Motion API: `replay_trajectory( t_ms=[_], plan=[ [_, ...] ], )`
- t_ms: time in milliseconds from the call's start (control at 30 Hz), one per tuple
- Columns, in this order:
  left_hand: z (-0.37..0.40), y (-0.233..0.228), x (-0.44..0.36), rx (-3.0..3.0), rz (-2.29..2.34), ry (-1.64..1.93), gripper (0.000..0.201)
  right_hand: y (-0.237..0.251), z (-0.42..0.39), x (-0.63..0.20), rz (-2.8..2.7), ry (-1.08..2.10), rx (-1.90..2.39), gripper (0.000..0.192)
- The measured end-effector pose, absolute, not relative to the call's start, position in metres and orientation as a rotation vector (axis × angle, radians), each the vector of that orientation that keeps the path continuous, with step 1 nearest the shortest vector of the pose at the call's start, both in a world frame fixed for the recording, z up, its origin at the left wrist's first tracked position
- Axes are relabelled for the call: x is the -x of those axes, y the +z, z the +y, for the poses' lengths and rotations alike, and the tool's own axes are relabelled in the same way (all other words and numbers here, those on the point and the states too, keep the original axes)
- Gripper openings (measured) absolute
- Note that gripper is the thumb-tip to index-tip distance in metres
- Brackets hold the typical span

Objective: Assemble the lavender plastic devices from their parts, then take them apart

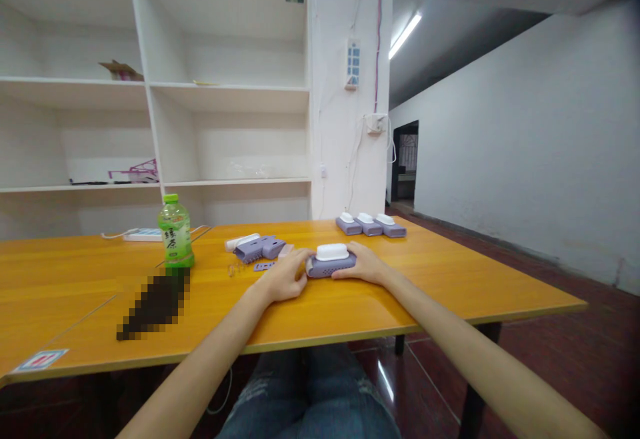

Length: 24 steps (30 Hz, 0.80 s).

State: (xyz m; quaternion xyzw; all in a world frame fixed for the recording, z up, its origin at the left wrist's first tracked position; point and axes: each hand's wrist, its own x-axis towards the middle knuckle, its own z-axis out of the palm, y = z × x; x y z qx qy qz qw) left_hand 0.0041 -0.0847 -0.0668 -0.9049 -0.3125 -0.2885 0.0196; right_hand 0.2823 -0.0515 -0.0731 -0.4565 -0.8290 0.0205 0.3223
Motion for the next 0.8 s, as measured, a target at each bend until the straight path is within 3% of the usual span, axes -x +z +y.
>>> replay_trajectory(
  t_ms=[800],
  plan=[
    [-0.0861, -0.068, -0.0014, 2.889, -1.158, -1.013, 0.054, -0.0695, -0.0561, -0.2839, -2.225, 0.135, 1.15, 0.07]
  ],
)
